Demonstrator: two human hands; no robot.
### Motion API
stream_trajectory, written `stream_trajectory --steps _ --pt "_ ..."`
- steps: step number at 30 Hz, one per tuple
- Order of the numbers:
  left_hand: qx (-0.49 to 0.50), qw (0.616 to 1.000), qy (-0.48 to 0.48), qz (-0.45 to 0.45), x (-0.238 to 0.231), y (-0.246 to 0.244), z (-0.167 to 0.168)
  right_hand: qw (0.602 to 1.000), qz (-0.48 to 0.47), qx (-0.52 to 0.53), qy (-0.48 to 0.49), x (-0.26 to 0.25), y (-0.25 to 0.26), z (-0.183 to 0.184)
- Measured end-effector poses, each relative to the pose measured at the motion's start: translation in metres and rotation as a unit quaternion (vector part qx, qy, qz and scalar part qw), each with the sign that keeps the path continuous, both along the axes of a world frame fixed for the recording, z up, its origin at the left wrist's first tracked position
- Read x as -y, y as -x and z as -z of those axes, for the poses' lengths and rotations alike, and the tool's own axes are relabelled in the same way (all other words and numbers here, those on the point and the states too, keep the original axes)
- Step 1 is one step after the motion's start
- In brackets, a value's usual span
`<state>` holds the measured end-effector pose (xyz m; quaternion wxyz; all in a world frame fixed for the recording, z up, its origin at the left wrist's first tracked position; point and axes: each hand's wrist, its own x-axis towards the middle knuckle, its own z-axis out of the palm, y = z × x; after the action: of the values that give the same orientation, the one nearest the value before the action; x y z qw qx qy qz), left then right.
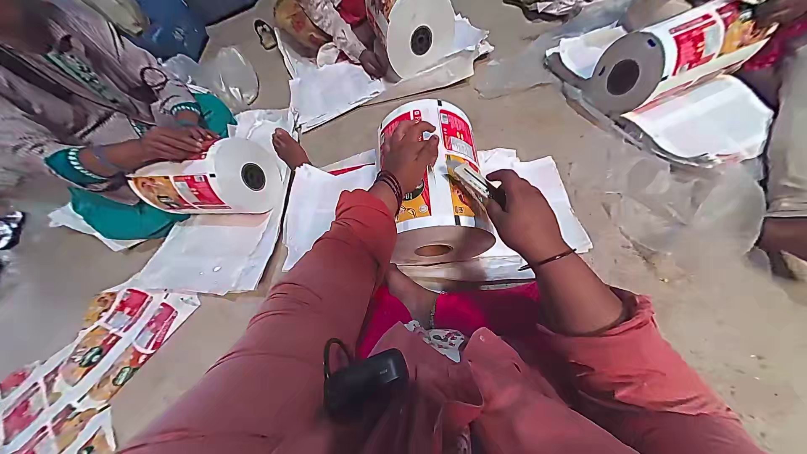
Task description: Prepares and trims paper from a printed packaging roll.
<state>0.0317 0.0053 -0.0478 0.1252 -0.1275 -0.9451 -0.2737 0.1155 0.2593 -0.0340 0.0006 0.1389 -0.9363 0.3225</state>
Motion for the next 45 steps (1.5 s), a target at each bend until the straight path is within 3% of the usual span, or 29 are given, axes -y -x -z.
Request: stream_trajectory --steps 4,7,17,27,39,45 --pt "0.021 0.999 -0.025 -0.026 -0.001 -0.003 -0.004 0.982 0.01 0.123 0.14 0.01 0.0 0.006" --pt "0.043 0.998 -0.017 -0.044 -0.002 -0.004 -0.007 0.97 0.006 0.167 0.178 0.017 -0.003 0.009" --pt "0.047 0.998 -0.03 -0.037 0.005 -0.002 -0.004 0.982 -0.016 0.181 0.043 0.043 0.0 -0.032" --pt "0.043 0.997 -0.053 -0.04 0.007 -0.005 -0.004 0.988 -0.044 0.098 -0.113 0.069 -0.003 -0.048" --pt "0.05 0.997 -0.047 -0.038 0.008 -0.003 -0.005 0.954 -0.083 0.078 -0.277 0.086 -0.004 -0.069" --pt "0.052 0.998 -0.033 -0.033 0.007 -0.002 -0.005 0.941 -0.091 0.114 -0.306 0.089 -0.022 -0.081"
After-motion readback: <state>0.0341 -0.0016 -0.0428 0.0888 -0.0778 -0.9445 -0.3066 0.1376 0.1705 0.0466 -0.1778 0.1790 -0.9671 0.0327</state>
